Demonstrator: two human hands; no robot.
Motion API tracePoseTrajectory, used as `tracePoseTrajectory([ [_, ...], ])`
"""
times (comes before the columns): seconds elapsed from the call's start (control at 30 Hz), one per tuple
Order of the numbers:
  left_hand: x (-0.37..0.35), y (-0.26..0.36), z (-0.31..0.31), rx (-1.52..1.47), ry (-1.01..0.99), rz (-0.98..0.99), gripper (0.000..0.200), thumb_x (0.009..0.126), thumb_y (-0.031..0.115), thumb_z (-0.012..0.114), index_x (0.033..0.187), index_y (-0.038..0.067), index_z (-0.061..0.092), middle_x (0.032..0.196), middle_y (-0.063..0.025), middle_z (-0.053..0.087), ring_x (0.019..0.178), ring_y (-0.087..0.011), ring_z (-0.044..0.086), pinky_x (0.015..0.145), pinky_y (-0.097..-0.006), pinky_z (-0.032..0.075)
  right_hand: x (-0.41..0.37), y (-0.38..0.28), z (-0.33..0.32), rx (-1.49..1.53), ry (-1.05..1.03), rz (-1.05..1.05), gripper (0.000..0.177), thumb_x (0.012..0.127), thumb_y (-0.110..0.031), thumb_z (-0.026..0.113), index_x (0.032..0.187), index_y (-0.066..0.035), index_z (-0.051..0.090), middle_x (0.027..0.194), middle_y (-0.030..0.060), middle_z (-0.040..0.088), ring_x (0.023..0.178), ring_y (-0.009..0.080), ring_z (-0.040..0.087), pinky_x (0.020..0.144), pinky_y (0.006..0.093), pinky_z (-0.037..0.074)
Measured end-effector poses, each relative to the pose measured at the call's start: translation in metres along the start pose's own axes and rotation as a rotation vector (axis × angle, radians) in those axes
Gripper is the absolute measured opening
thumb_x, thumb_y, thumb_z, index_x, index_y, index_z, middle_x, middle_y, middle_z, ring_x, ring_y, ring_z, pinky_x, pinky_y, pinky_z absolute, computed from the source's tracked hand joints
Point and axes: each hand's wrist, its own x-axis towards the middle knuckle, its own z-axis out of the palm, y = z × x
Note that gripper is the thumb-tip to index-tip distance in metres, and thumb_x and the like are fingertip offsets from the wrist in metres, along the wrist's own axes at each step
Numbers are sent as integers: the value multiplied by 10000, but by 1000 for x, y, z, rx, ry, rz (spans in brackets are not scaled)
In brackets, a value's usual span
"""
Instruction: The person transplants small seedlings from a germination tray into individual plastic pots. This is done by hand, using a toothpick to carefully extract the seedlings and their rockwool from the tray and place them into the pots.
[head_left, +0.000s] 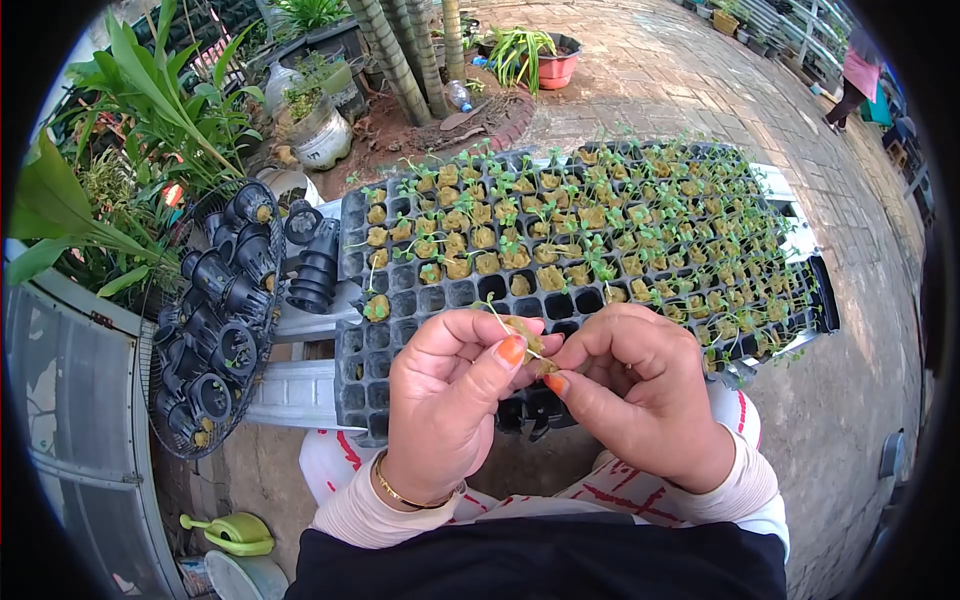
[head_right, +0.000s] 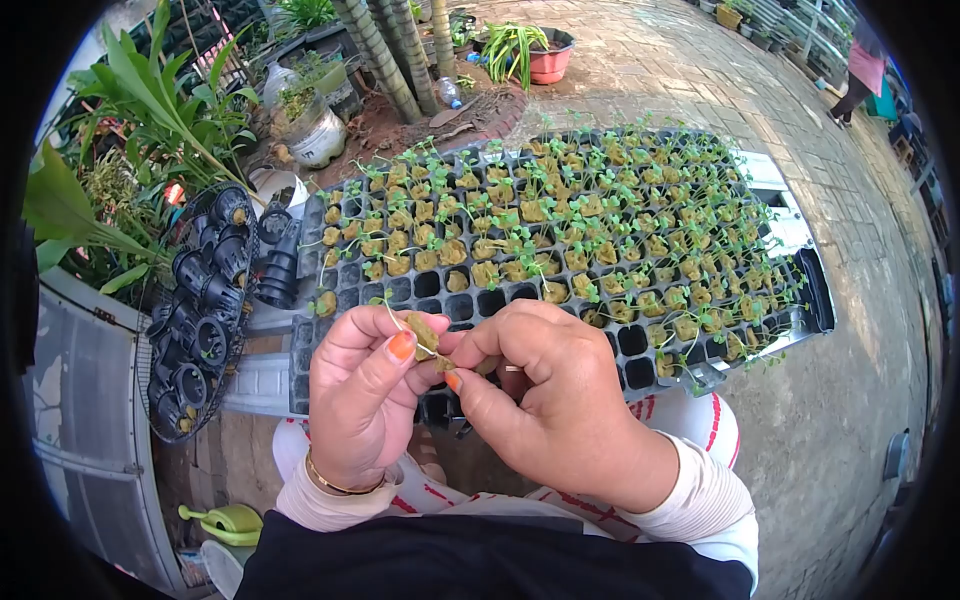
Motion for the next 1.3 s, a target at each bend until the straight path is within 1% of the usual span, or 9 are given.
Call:
tracePoseTrajectory([
  [0.3, 1, 1, 2, 8, 13, -13, 131, 866, 25, 575, 984, 9, 522, 1033, -160, 607, 956, -218, 611, 820, -357, 528, 0, 2, 1, 10, 1, 36, 102, 688, -6, 660, 776, -3, 609, 648, 47, 538, 463, 97, 453, 424, 233, 354],
  [0.6, 1, -1, 1, 15, 44, 5, 172, 856, -16, 563, 954, 48, 437, 993, -146, 603, 943, -179, 597, 797, -327, 521, 0, 5, 2, 8, -1, 34, 97, 694, -21, 657, 775, 2, 611, 636, 44, 527, 462, 96, 448, 422, 238, 351],
  [0.8, 2, -2, -1, 59, 18, 44, 202, 844, -52, 555, 970, 46, 432, 981, -139, 605, 929, -169, 598, 831, -296, 479, 3, 2, -6, -37, -46, 39, 116, 703, -8, 646, 816, 7, 627, 643, 59, 541, 475, 102, 455, 432, 235, 354],
  [0.87, 1, -1, 0, 71, 23, 35, 210, 841, -57, 557, 972, 46, 429, 979, -133, 608, 931, -157, 597, 845, -285, 470, 4, 2, -8, -109, 26, -124, 128, 703, 28, 632, 830, 14, 630, 669, 77, 554, 508, 129, 491, 447, 246, 380],
  [0.9, 1, -1, 0, 72, 22, 35, 210, 841, -57, 557, 972, 46, 429, 979, -133, 608, 931, -157, 597, 845, -285, 470, 4, 1, -7, -109, 26, -124, 128, 703, 28, 632, 830, 14, 630, 669, 77, 554, 508, 129, 491, 447, 246, 380],
  [0.97, 1, -1, 0, 110, 29, 46, 222, 839, -51, 566, 984, 45, 428, 975, -129, 612, 928, -148, 597, 840, -284, 472, 6, 0, -3, -248, 101, -387, 133, 698, 60, 621, 825, 21, 627, 687, 90, 561, 547, 165, 529, 465, 260, 410],
  [1.1, 1, -4, 0, 195, -8, 140, 252, 833, -50, 580, 1012, 41, 427, 969, -124, 616, 926, -140, 599, 830, -271, 476, 3, -2, -2, -250, 89, -343, 137, 691, 61, 632, 823, 25, 626, 696, 98, 564, 569, 191, 550, 479, 268, 430],
  [1.17, 1, -4, 1, 269, -25, 195, 295, 825, -58, 591, 1047, 33, 419, 975, -129, 620, 921, -135, 603, 817, -255, 480, 4, -4, -5, -174, 49, -244, 132, 691, 53, 641, 818, 19, 627, 699, 101, 576, 572, 191, 553, 479, 264, 432],
  [1.3, 0, -3, 1, 305, -50, 181, 321, 819, -63, 598, 1065, 24, 412, 977, -135, 625, 914, -131, 607, 805, -242, 482, 4, 2, -6, -137, 35, -202, 127, 688, 45, 651, 808, 13, 630, 700, 102, 587, 580, 193, 559, 485, 265, 438],
])
